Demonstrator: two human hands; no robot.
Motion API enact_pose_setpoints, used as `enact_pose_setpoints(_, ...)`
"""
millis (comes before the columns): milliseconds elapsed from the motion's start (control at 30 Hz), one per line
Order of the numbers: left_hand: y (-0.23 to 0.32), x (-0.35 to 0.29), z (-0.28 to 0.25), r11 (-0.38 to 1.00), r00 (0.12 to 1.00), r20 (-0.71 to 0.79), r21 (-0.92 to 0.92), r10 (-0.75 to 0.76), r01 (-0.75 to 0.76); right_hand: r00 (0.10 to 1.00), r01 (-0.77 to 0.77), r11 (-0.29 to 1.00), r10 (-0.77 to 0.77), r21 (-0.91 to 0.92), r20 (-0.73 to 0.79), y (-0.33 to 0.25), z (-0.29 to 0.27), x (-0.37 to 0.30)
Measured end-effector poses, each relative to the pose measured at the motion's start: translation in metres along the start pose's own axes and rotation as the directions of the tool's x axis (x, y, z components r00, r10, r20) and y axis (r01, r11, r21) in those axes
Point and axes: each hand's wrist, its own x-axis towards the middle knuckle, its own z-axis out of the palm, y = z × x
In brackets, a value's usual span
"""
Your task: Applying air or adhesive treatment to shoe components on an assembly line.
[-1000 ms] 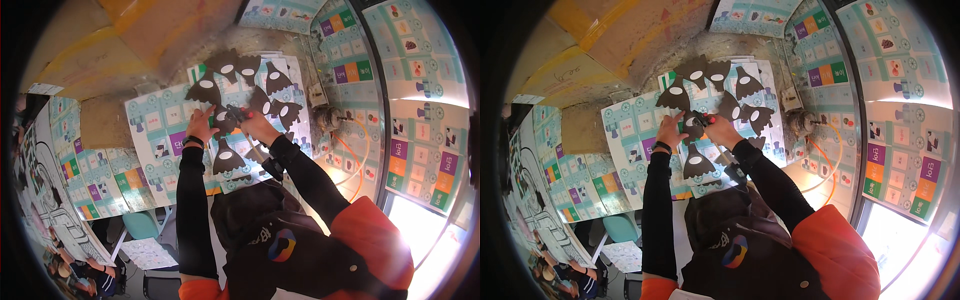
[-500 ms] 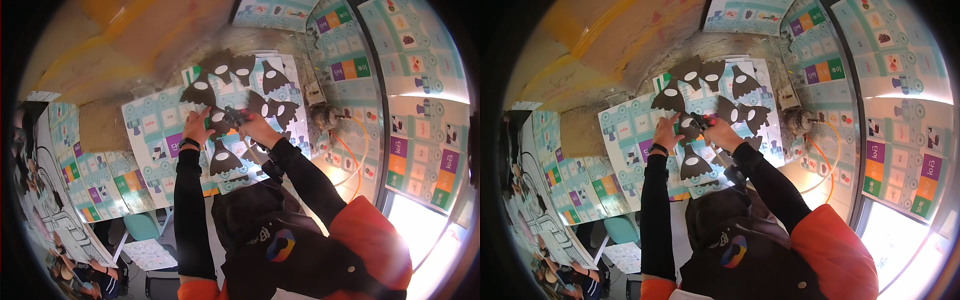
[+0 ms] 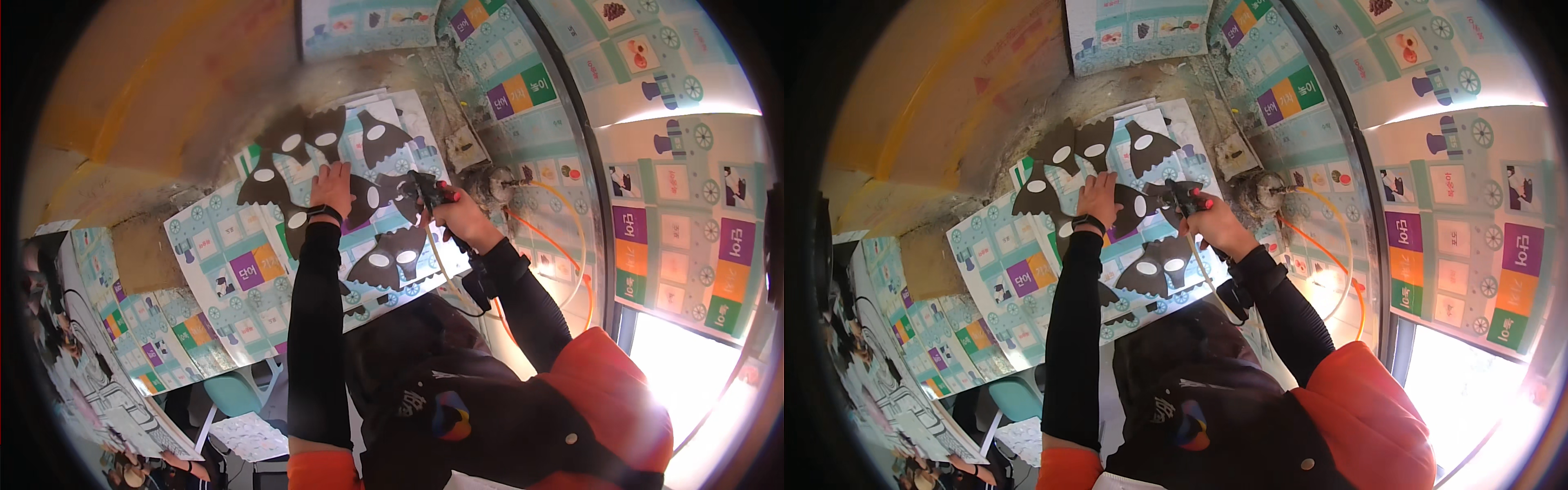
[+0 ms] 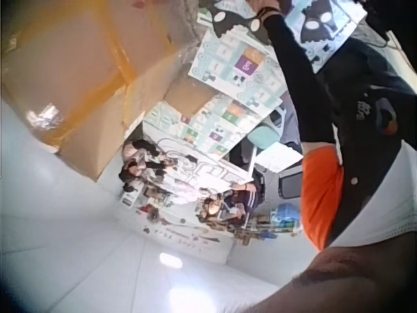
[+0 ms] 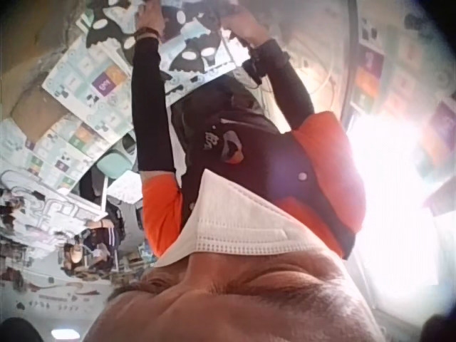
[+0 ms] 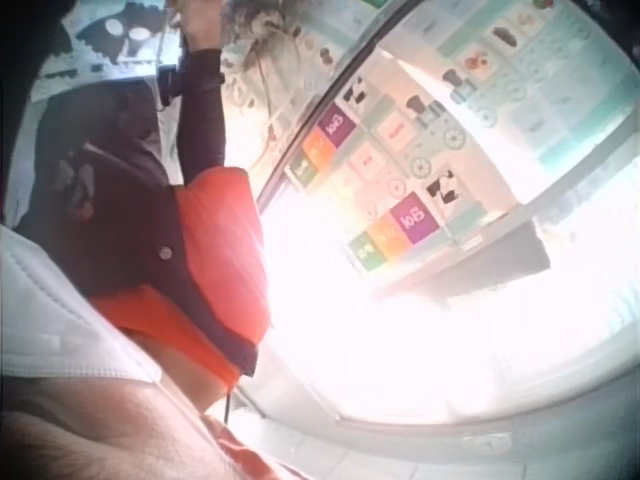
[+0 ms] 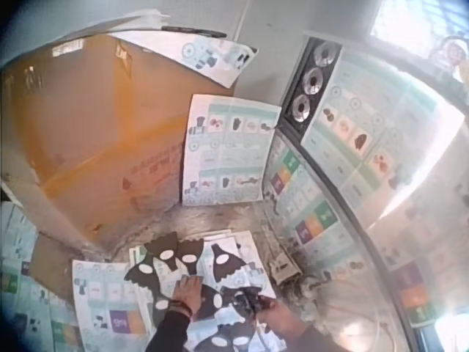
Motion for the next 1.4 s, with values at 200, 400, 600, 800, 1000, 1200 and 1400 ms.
enact_pose_setpoints(200, 0.012, -0.010, 0.032, 0.836, 0.817, 0.217, -0.004, -0.534, 0.548, 0.999, -0.025, 0.999, 0.024, 0.026, 0.044, 0.018, -0.024, 0.002)
enact_pose_setpoints(400, 0.041, -0.045, 0.028, 0.749, 0.733, 0.231, -0.027, -0.640, 0.662, 0.996, -0.040, 0.998, 0.044, -0.047, 0.082, 0.003, 0.003, 0.027)
enact_pose_setpoints(600, -0.003, -0.048, 0.023, 0.854, 0.901, 0.142, -0.287, -0.409, 0.433, 0.989, 0.092, 0.982, -0.070, -0.166, 0.133, -0.009, 0.058, 0.060)
enact_pose_setpoints(800, -0.023, -0.055, 0.041, 0.818, 0.914, 0.128, -0.410, -0.386, 0.403, 0.985, 0.160, 0.939, -0.133, -0.305, 0.106, -0.011, 0.086, 0.081)
enact_pose_setpoints(1000, -0.023, -0.058, 0.038, 0.807, 0.910, 0.137, -0.425, -0.391, 0.411, 0.987, 0.099, 0.928, -0.045, -0.360, 0.155, -0.004, 0.084, 0.078)
enact_pose_setpoints(1200, -0.022, -0.054, 0.036, 0.812, 0.916, 0.123, -0.428, -0.382, 0.396, 0.994, 0.085, 0.948, -0.060, -0.308, 0.089, -0.018, 0.083, 0.076)
enact_pose_setpoints(1400, -0.018, -0.044, 0.037, 0.819, 0.919, 0.126, -0.422, -0.373, 0.390, 0.993, 0.109, 0.940, -0.116, -0.323, -0.003, 0.001, 0.071, 0.091)
